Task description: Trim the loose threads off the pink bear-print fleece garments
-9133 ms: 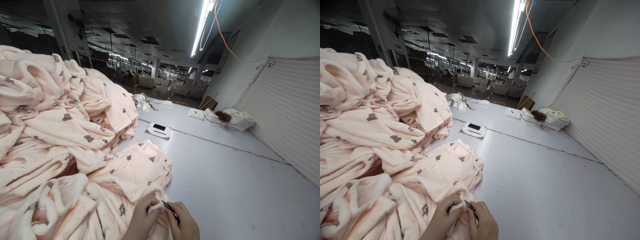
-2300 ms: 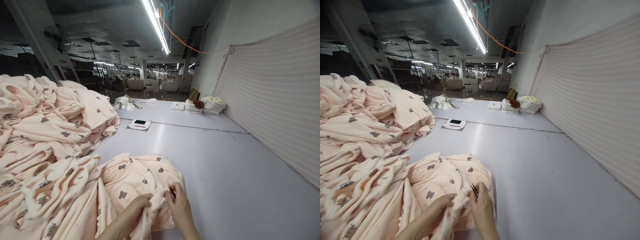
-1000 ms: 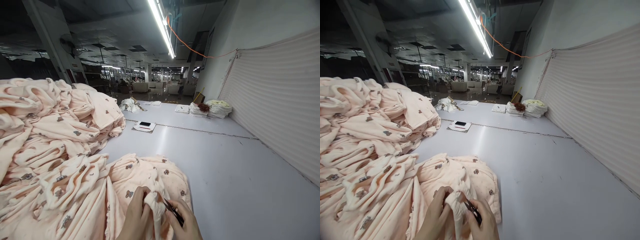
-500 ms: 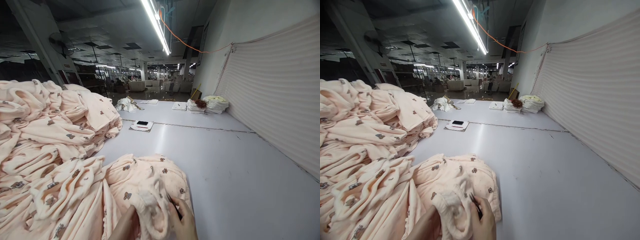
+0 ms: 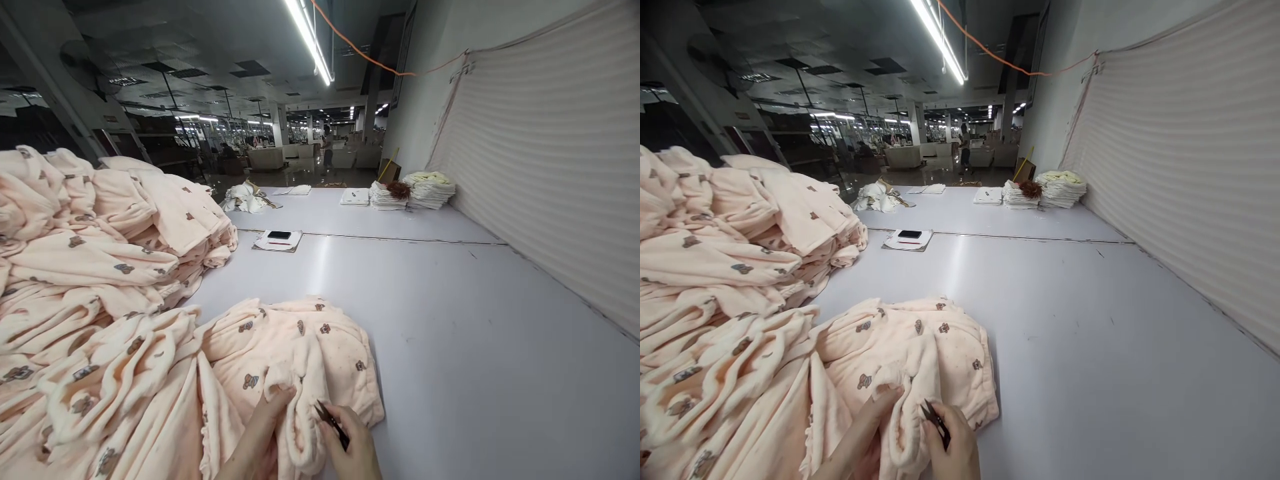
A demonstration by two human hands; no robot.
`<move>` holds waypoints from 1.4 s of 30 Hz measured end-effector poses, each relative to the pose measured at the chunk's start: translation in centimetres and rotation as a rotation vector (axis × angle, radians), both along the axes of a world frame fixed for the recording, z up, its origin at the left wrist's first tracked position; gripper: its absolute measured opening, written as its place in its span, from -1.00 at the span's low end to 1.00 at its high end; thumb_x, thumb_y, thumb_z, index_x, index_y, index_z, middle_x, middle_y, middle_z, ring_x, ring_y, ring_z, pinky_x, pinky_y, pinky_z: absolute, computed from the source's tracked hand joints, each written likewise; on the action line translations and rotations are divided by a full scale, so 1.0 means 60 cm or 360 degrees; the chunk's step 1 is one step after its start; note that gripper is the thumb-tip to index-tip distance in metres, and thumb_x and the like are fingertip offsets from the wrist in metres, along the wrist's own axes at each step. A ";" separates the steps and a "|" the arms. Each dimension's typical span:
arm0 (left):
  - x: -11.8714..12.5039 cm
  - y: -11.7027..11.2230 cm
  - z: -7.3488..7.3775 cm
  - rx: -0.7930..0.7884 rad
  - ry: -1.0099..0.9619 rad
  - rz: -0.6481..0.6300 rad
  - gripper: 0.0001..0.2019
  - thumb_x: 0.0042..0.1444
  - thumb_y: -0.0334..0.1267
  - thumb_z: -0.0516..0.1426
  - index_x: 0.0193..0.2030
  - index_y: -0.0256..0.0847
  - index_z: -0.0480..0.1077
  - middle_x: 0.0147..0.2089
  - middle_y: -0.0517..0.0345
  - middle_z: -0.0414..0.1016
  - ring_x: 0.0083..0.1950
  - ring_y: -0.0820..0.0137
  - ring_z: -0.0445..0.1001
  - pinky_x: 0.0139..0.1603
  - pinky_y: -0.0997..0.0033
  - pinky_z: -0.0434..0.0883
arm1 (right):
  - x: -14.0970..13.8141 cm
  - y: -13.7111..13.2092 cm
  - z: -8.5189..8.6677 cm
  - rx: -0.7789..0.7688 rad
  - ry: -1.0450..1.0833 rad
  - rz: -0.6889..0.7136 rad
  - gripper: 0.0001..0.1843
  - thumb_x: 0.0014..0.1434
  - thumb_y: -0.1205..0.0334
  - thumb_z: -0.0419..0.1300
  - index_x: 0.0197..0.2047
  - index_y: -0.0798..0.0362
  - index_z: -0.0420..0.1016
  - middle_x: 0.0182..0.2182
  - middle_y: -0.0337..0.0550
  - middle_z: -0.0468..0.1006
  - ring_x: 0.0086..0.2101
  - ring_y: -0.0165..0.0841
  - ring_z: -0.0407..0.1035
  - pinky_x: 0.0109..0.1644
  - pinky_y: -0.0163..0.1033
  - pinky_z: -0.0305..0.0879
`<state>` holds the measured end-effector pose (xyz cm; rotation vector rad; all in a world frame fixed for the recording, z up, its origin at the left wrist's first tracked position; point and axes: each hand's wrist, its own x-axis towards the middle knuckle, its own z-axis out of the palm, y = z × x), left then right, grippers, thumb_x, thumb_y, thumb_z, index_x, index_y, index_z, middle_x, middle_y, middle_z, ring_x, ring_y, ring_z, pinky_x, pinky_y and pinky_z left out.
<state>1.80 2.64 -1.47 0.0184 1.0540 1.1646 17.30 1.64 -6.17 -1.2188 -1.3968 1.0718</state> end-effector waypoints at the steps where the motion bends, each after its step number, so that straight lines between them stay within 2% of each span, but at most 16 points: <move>1: 0.004 -0.003 0.000 0.0005 0.0001 0.0011 -0.67 0.00 -0.33 0.27 -0.08 -0.34 0.40 -0.36 -0.04 0.63 -0.29 0.11 0.62 -0.23 0.19 0.55 | 0.003 -0.002 -0.001 0.0144 -0.0155 -0.0008 -0.69 0.15 -0.02 0.16 -0.17 -0.02 0.56 -0.29 -0.10 0.60 -0.24 -0.23 0.49 -0.16 -0.26 0.37; 3: 0.010 -0.008 0.002 0.0016 -0.0005 0.0025 -0.68 0.01 -0.32 0.26 -0.08 -0.34 0.40 -0.36 -0.06 0.63 -0.28 0.10 0.62 -0.23 0.16 0.55 | 0.003 -0.005 -0.002 0.0314 -0.0430 0.0001 -0.72 0.21 0.07 0.06 -0.13 -0.06 0.52 -0.27 -0.12 0.58 -0.26 -0.24 0.49 -0.19 -0.26 0.38; 5: 0.012 -0.011 0.004 0.0022 -0.0023 0.0046 -0.68 0.01 -0.33 0.27 -0.08 -0.35 0.40 -0.36 -0.07 0.63 -0.27 0.09 0.62 -0.22 0.15 0.56 | -0.001 -0.006 0.002 0.0377 -0.0648 0.0009 -0.73 0.25 0.12 -0.01 -0.13 -0.08 0.49 -0.30 -0.15 0.57 -0.29 -0.24 0.50 -0.26 -0.26 0.38; 9: 0.009 -0.009 0.009 0.0049 -0.0044 0.0059 -0.63 -0.04 -0.39 0.29 -0.05 -0.35 0.40 -0.32 -0.08 0.64 -0.24 0.06 0.62 -0.19 0.13 0.56 | -0.008 -0.004 0.011 0.0487 -0.0863 -0.0026 -0.71 0.29 0.12 -0.08 -0.16 -0.11 0.46 -0.36 -0.19 0.56 -0.36 -0.23 0.50 -0.34 -0.25 0.35; 12: 0.007 -0.008 0.014 0.0073 -0.0049 0.0067 -0.59 -0.05 -0.40 0.30 -0.02 -0.37 0.39 -0.29 -0.12 0.64 -0.21 0.04 0.62 -0.16 0.11 0.55 | -0.004 -0.001 0.011 0.0500 -0.0817 -0.0024 -0.71 0.29 0.12 -0.07 -0.16 -0.10 0.47 -0.35 -0.19 0.57 -0.35 -0.27 0.51 -0.32 -0.28 0.36; 17: 0.013 -0.016 0.020 0.0116 0.0011 0.0113 -0.50 -0.04 -0.36 0.31 0.08 -0.32 0.34 -0.23 -0.12 0.64 -0.14 0.03 0.60 -0.12 0.10 0.54 | 0.010 -0.002 0.006 0.0397 -0.0635 0.0071 -0.76 0.21 0.12 0.05 -0.12 -0.09 0.48 -0.28 -0.20 0.59 -0.29 -0.31 0.52 -0.26 -0.34 0.39; 23: 0.008 -0.018 0.011 0.0113 0.0012 0.0075 -0.44 -0.10 -0.36 0.35 0.08 -0.33 0.34 -0.24 -0.10 0.65 -0.12 0.05 0.60 -0.08 0.15 0.52 | 0.011 -0.002 0.015 0.0324 -0.0598 0.0149 -0.79 0.23 0.14 0.05 -0.19 -0.11 0.51 -0.33 -0.23 0.59 -0.30 -0.30 0.51 -0.25 -0.32 0.38; 29: 0.005 -0.016 0.016 0.0087 0.0029 0.0089 -0.46 -0.10 -0.35 0.35 0.05 -0.34 0.34 -0.22 -0.13 0.64 -0.10 0.01 0.58 -0.07 0.09 0.51 | 0.016 0.000 0.010 0.0423 -0.0543 0.0079 -0.78 0.26 0.13 0.04 -0.11 -0.11 0.47 -0.30 -0.22 0.58 -0.28 -0.31 0.50 -0.25 -0.33 0.37; 34: 0.023 -0.018 0.013 0.0161 0.0036 -0.0025 -0.48 -0.09 -0.26 0.33 0.03 -0.36 0.35 -0.22 -0.20 0.63 -0.10 -0.03 0.57 -0.08 0.05 0.49 | 0.009 -0.003 0.004 0.0498 -0.0634 0.0051 -0.75 0.22 0.11 0.06 -0.10 -0.10 0.48 -0.31 -0.17 0.58 -0.33 -0.26 0.50 -0.31 -0.29 0.35; 36: 0.014 -0.020 0.008 0.0189 0.0313 -0.0099 -0.49 -0.08 -0.19 0.32 0.00 -0.35 0.36 -0.22 -0.20 0.62 -0.10 -0.03 0.57 -0.11 0.05 0.48 | 0.005 -0.002 0.000 0.0432 -0.0519 0.0078 -0.76 0.23 0.11 0.03 -0.17 -0.11 0.52 -0.35 -0.20 0.58 -0.34 -0.30 0.49 -0.30 -0.32 0.35; 38: -0.018 -0.020 0.007 0.0215 0.1056 -0.0163 -0.55 -0.09 -0.16 0.30 -0.06 -0.31 0.40 -0.26 -0.12 0.62 -0.14 0.00 0.57 -0.14 0.09 0.49 | 0.013 0.009 -0.006 0.0289 -0.0338 0.0054 -0.74 0.21 0.05 0.04 -0.23 -0.12 0.54 -0.37 -0.22 0.58 -0.33 -0.32 0.49 -0.26 -0.34 0.35; 40: -0.072 -0.020 0.014 0.0204 0.1999 -0.0166 -0.64 -0.08 -0.17 0.26 -0.13 -0.24 0.42 -0.30 -0.01 0.61 -0.16 0.02 0.57 -0.17 0.11 0.49 | 0.039 0.036 -0.015 0.0036 -0.0203 -0.0139 -0.70 0.10 -0.06 0.13 -0.24 -0.08 0.55 -0.31 -0.18 0.59 -0.24 -0.27 0.48 -0.15 -0.31 0.36; 42: -0.131 -0.021 0.026 0.0134 0.2352 -0.0077 -0.67 -0.03 -0.20 0.19 -0.10 -0.24 0.40 -0.29 -0.04 0.58 -0.11 -0.08 0.53 -0.14 -0.03 0.46 | 0.078 0.078 -0.027 -0.0256 -0.0167 -0.0427 -0.57 -0.05 -0.14 0.24 -0.21 -0.01 0.53 -0.19 -0.07 0.57 -0.13 -0.16 0.45 -0.07 -0.22 0.35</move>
